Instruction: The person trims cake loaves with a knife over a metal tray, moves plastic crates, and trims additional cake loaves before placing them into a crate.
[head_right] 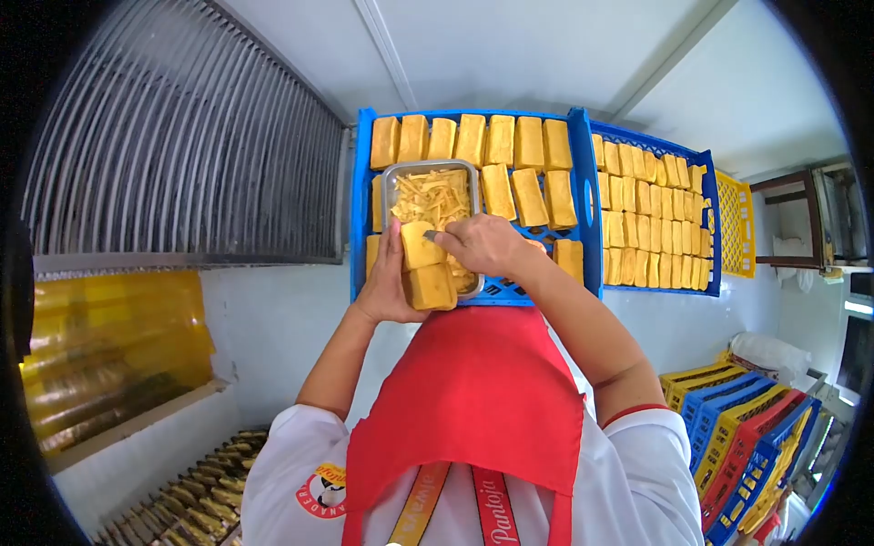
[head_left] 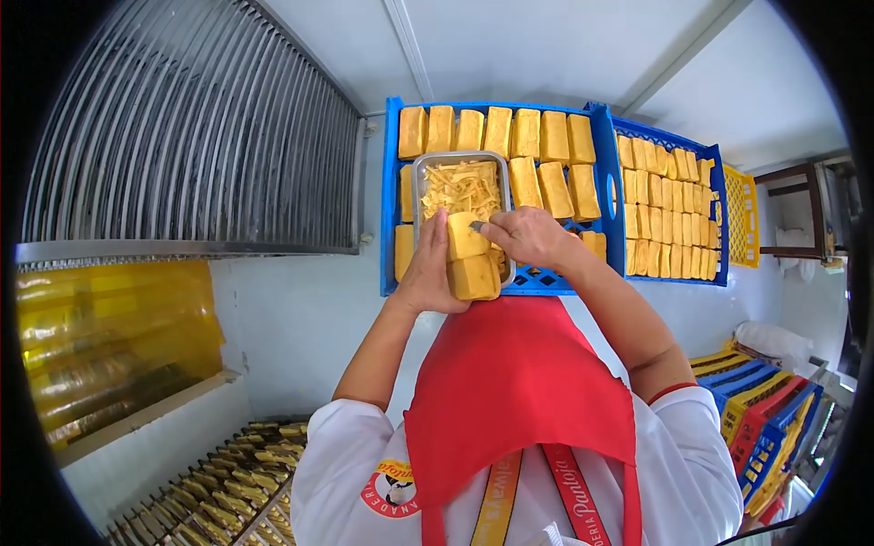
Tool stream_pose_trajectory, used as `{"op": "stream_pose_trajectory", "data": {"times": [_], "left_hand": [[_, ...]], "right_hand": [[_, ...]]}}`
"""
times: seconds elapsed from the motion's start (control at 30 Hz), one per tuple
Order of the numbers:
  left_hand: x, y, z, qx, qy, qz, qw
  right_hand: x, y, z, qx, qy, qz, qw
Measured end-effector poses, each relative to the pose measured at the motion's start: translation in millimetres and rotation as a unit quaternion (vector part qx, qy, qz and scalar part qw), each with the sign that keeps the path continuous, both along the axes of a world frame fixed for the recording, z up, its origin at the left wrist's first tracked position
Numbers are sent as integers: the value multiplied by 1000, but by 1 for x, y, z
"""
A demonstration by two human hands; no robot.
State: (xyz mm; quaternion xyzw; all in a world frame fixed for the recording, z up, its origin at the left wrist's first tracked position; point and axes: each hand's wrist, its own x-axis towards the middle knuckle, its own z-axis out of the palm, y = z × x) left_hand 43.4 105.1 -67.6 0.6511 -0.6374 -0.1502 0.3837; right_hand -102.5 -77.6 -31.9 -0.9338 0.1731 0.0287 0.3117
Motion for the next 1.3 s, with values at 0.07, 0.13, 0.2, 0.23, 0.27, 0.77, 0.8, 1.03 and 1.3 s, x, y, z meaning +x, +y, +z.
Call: {"op": "stream_pose_trajectory", "data": {"times": [0.07, 0.13, 0.2, 0.23, 0.27, 0.77, 0.8, 1.03, 1.3], "left_hand": [[3, 0, 1, 9, 3, -7, 1000], [4, -1, 2, 18, 7, -13, 1000], [6, -3, 3, 16, 8, -27, 999], [7, -2, 1, 16, 8, -28, 999], [8, -2, -1, 19, 6, -30, 999], [30, 11, -8, 51, 93, 61, 992], [30, 11, -7, 47, 80, 59, 994], [26, 9, -12, 34, 164, 60, 984], [28, 7, -14, -13, 126, 96, 987]], "right_hand": [[0, -1, -3, 35, -8, 7, 999], [2, 1, 3, 32, 7, 8, 999], [3, 2, 5, 30, 22, 11, 999], [3, 3, 2, 40, 1, 5, 999], [3, 4, 0, 50, -20, -1, 999], [-1, 13, -22, 201, 7, -23, 979], [0, 14, -21, 190, -3, -17, 982], [5, 20, -19, 246, -17, 24, 969], [5, 26, -9, 307, 122, 14, 944]]}}
